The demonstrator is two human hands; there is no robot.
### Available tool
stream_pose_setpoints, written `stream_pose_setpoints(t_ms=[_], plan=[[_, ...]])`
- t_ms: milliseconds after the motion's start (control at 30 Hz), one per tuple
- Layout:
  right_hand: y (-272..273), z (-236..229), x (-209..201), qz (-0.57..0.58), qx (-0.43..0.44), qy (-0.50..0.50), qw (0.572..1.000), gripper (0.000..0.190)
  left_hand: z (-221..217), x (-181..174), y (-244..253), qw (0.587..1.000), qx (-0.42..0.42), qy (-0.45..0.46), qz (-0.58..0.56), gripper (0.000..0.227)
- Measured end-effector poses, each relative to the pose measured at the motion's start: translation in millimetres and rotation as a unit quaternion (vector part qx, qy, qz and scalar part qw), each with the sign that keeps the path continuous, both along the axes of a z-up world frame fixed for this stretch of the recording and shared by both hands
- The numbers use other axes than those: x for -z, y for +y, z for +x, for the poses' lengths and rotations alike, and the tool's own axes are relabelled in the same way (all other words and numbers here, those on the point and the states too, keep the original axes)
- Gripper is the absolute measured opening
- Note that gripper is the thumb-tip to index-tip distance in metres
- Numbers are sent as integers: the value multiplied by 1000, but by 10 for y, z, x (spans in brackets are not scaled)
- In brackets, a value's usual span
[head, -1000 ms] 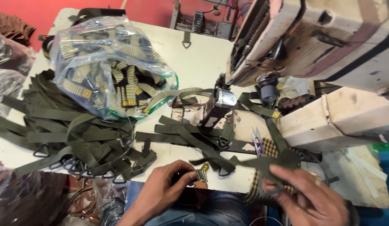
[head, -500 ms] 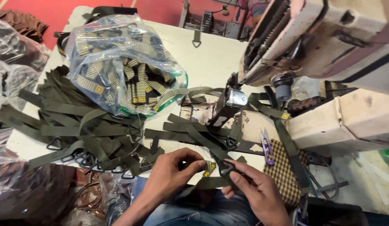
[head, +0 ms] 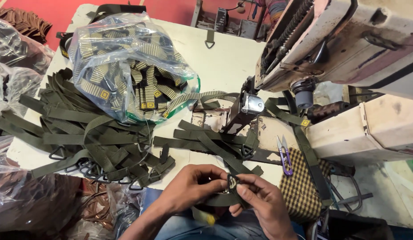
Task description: Stitch fabric straps using an industrial sewing machine in a shoe factory.
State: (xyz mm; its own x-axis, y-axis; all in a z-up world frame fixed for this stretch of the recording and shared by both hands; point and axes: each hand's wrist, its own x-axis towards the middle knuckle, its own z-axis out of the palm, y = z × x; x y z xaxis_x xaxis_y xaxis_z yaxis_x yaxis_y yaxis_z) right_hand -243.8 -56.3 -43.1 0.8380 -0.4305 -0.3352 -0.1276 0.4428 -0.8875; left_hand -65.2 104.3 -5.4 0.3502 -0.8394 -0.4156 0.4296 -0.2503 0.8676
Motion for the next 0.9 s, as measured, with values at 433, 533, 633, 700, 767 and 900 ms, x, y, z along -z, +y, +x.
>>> stream_pose_setpoints(t_ms=[433, 533, 633, 700, 767, 900], plan=[[-18, 18, 62, 0, -17, -6, 1000, 39, -10, 190, -72, 999, -7, -20, -27, 22], [-10, 29, 54, 15, -18, 5, 1000, 39, -26, 178, -95, 999, -17, 3, -34, 24], [9, 71, -47, -6, -36, 13, 999, 41, -39, 132, -94, 999, -14, -22, -27, 23], [4, 80, -89, -28, -46, 20, 998, 43, -56, 72, -107, 999, -7, -26, -30, 22], [-1, 75, -73, -128, -60, 46, 989, 36, -81, -27, -121, 995, 16, -93, 44, 25], [-3, 63, -10, -106, -32, 53, 992, 26, -60, -45, -85, 996, 34, -79, 33, 25]])
